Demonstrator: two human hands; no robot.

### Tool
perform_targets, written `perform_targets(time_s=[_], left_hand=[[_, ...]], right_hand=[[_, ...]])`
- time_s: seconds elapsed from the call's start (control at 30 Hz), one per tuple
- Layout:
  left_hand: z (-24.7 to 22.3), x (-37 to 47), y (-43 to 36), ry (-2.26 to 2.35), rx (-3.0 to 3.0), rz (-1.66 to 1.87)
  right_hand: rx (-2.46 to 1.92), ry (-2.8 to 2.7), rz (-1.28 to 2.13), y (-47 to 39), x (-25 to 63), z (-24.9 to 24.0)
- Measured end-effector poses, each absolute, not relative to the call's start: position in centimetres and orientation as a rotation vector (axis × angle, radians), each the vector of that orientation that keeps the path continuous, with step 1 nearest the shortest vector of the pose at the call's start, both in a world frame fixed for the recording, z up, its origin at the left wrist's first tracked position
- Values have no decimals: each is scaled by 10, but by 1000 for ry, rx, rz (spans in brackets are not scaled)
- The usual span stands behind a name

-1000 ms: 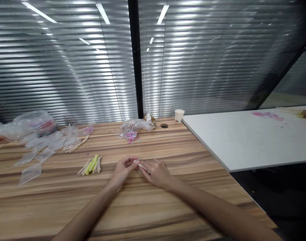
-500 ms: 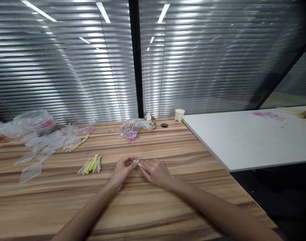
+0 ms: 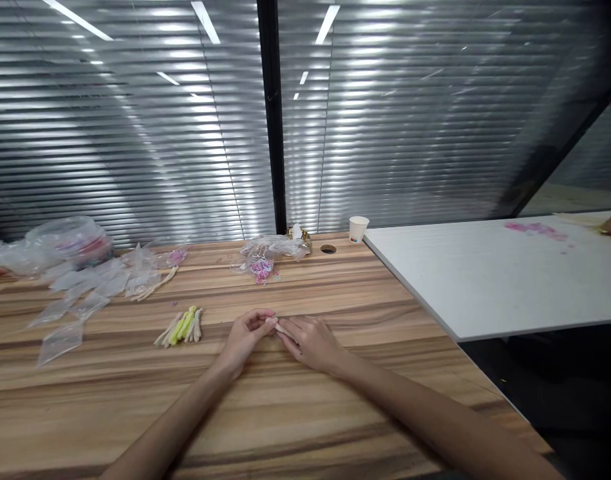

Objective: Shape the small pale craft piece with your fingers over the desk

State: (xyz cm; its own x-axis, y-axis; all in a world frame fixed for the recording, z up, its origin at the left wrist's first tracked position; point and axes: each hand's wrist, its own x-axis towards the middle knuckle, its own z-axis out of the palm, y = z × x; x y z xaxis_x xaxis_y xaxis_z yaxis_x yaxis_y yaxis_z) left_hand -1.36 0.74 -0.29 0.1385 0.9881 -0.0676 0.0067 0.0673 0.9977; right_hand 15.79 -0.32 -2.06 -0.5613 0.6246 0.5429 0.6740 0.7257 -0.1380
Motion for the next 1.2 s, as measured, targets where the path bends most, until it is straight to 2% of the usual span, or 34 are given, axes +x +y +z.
perform_targets(time_s=[1.2], left_hand=[[-2, -12, 7, 1169, 1240, 1045]], right_hand=[[-1003, -2403, -59, -3, 158, -20]])
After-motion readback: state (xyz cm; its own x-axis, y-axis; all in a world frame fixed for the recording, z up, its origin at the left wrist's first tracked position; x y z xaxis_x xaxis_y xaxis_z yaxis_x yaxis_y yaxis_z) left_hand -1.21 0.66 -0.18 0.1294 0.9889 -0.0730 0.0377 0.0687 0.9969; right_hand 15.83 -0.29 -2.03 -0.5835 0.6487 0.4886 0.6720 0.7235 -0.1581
